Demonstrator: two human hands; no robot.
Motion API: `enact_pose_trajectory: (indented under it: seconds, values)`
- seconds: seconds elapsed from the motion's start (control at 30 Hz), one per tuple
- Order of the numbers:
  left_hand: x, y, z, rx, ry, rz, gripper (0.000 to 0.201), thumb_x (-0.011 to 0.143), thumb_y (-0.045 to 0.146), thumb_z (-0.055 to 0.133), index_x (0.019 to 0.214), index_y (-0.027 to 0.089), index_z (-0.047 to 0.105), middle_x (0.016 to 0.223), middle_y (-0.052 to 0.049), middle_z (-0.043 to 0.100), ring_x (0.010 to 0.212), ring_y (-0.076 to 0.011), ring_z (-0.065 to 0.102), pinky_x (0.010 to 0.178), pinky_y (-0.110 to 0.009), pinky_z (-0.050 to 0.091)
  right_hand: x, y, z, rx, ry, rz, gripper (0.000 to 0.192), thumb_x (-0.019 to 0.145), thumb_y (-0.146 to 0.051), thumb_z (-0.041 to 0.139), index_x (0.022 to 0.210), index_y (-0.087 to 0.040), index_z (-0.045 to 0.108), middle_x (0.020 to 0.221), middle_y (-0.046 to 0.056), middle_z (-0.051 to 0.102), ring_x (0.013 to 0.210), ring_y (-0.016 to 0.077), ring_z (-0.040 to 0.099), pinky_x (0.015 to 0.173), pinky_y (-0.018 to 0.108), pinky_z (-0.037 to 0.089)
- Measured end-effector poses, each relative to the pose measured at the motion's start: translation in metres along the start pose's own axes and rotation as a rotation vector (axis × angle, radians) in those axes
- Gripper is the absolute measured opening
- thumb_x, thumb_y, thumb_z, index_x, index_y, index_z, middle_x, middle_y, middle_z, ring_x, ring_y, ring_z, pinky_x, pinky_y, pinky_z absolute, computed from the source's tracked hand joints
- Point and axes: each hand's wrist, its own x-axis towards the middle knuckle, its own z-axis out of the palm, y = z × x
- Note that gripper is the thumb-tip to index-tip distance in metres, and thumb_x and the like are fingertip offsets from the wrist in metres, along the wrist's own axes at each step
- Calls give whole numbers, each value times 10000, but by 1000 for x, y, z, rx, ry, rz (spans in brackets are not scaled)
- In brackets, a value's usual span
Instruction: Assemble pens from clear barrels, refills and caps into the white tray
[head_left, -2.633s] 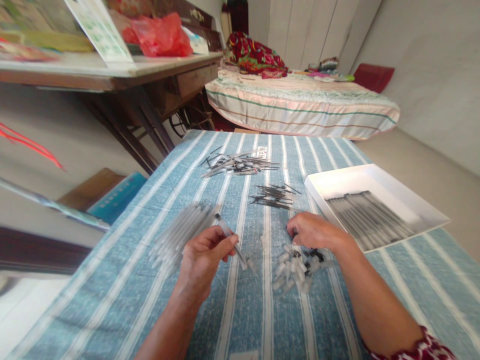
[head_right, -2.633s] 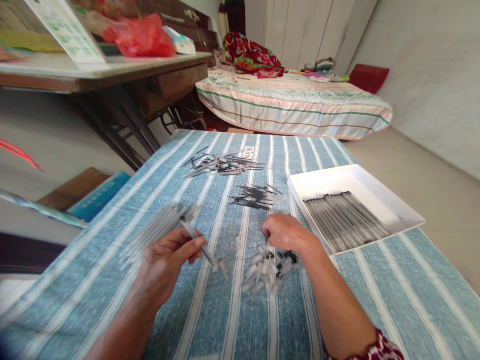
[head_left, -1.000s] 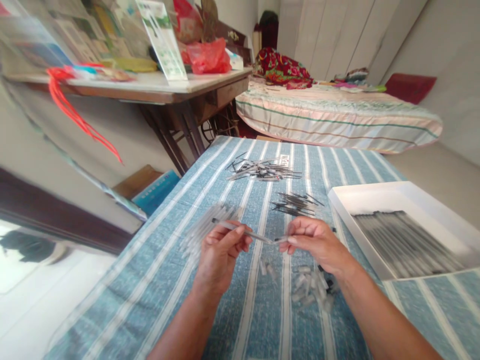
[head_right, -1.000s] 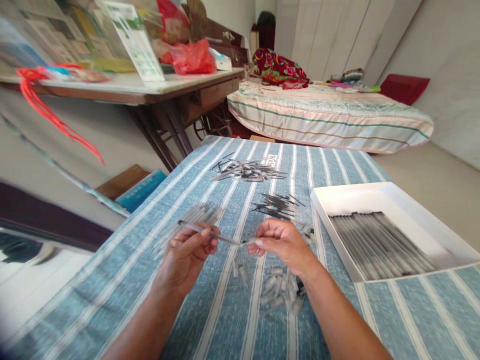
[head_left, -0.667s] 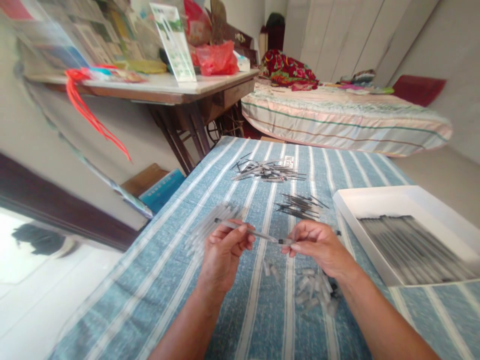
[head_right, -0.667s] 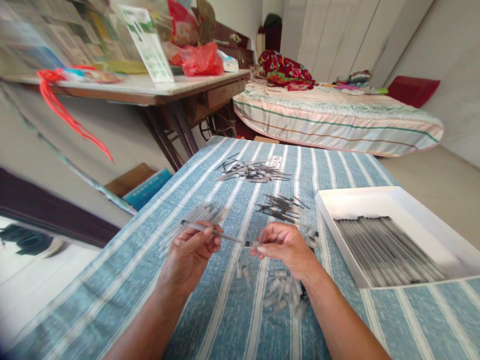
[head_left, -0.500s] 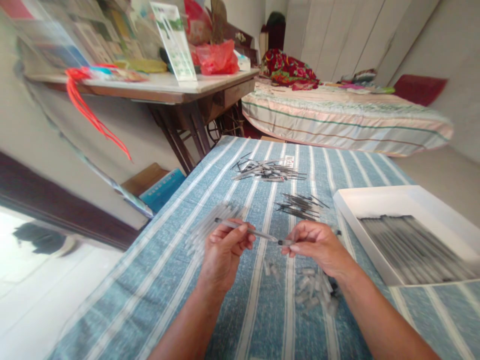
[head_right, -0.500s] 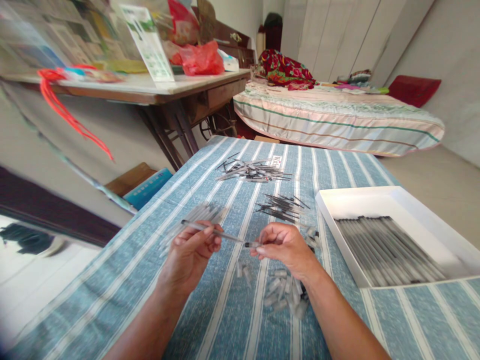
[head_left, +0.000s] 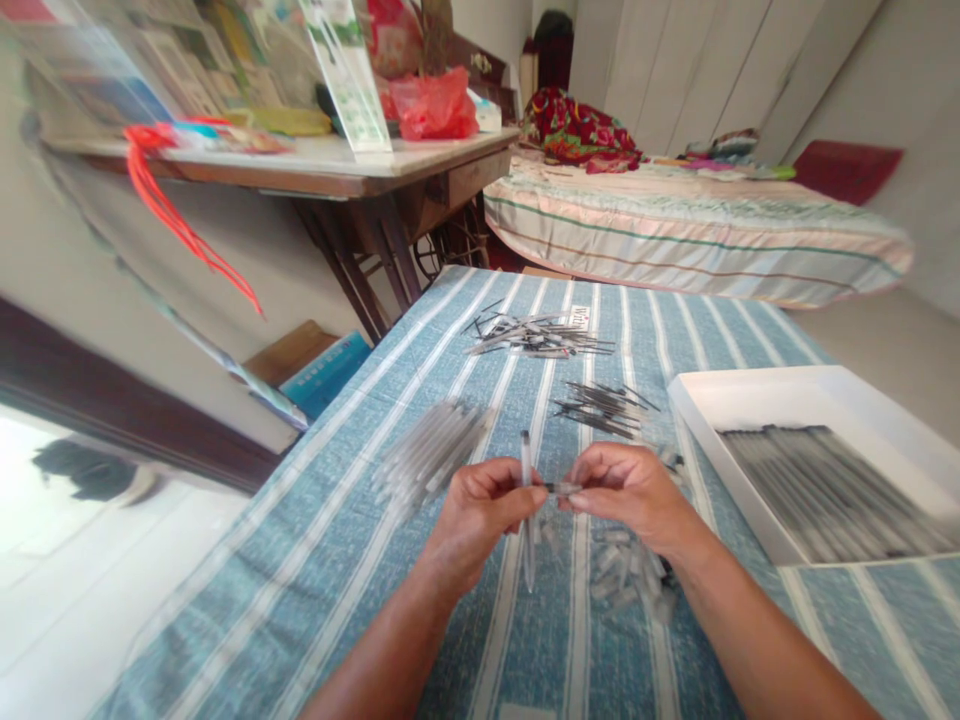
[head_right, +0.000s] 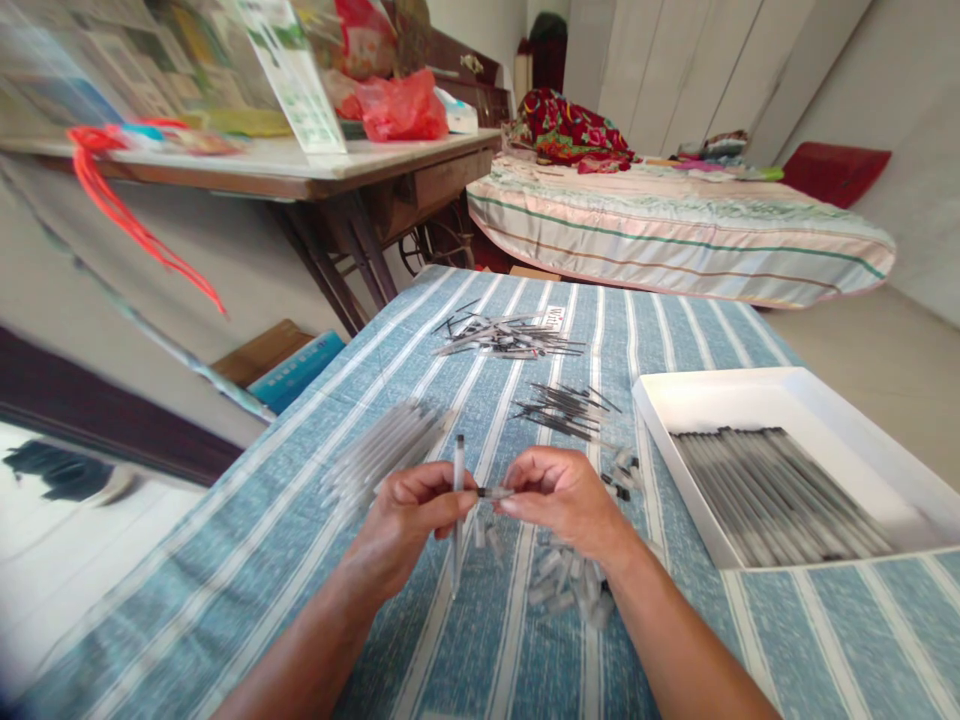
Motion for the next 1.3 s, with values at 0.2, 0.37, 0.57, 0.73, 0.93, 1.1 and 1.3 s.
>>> enact_pose_trajectory:
  seconds: [0.2, 0.37, 0.57, 0.73, 0.93, 1.1, 1.3]
  values:
    - [-3, 0, 3, 41, -10, -19, 128, 635, 269, 678, 600, 148, 654, 463, 42, 485, 414, -59, 347, 429, -208, 234, 0, 0, 5, -100, -23, -15, 142, 640, -214, 723, 694, -156, 605, 602, -25, 590, 546, 93, 518, 524, 207, 376]
    - [0, -1, 1, 110, -80, -80, 160, 651, 282, 657, 574, 145, 632, 468, 30, 511, 405, -63, 371, 423, -207, 255, 0, 3, 5, -125, -13, -29, 135, 647, -213, 718, 703, -157, 608, 617, -23, 599, 546, 87, 510, 527, 205, 379]
    - [1, -2, 1, 171, -100, -81, 210, 681, 322, 628, 558, 153, 599, 453, 31, 487, 402, -69, 369, 414, -206, 236, 1, 5, 1, -97, 3, 2, 178, 640, -275, 739, 697, -156, 620, 633, -11, 631, 559, 99, 557, 537, 210, 412]
    - [1, 0, 3, 164, -67, -63, 221, 676, 320, 633, 537, 155, 581, 456, 36, 470, 412, -67, 362, 420, -201, 242, 3, 0, -13, -24, 72, 10, 218, 616, -297, 768, 694, -157, 622, 629, 13, 672, 578, 134, 620, 563, 239, 471]
    - [4, -10, 7, 184, -92, -77, 166, 687, 321, 644, 641, 162, 658, 477, 32, 518, 410, -74, 388, 414, -201, 265, 3, -4, -19, 6, 87, -14, 203, 633, -295, 759, 736, -162, 646, 642, 22, 688, 584, 148, 642, 552, 245, 489]
    - [7, -10, 5, 133, 15, -52, 152, 698, 300, 649, 674, 151, 665, 513, 23, 560, 417, -75, 441, 427, -204, 312, 2, -1, -17, 25, 28, 28, 198, 631, -275, 760, 734, -154, 642, 625, 10, 679, 563, 131, 629, 542, 229, 488]
    - [7, -2, -5, -137, 92, 47, 124, 708, 260, 667, 673, 142, 652, 559, 9, 607, 454, -70, 494, 449, -191, 359, 0, 1, -11, 64, -34, 62, 200, 620, -248, 767, 723, -149, 626, 620, 7, 676, 566, 129, 633, 532, 211, 470]
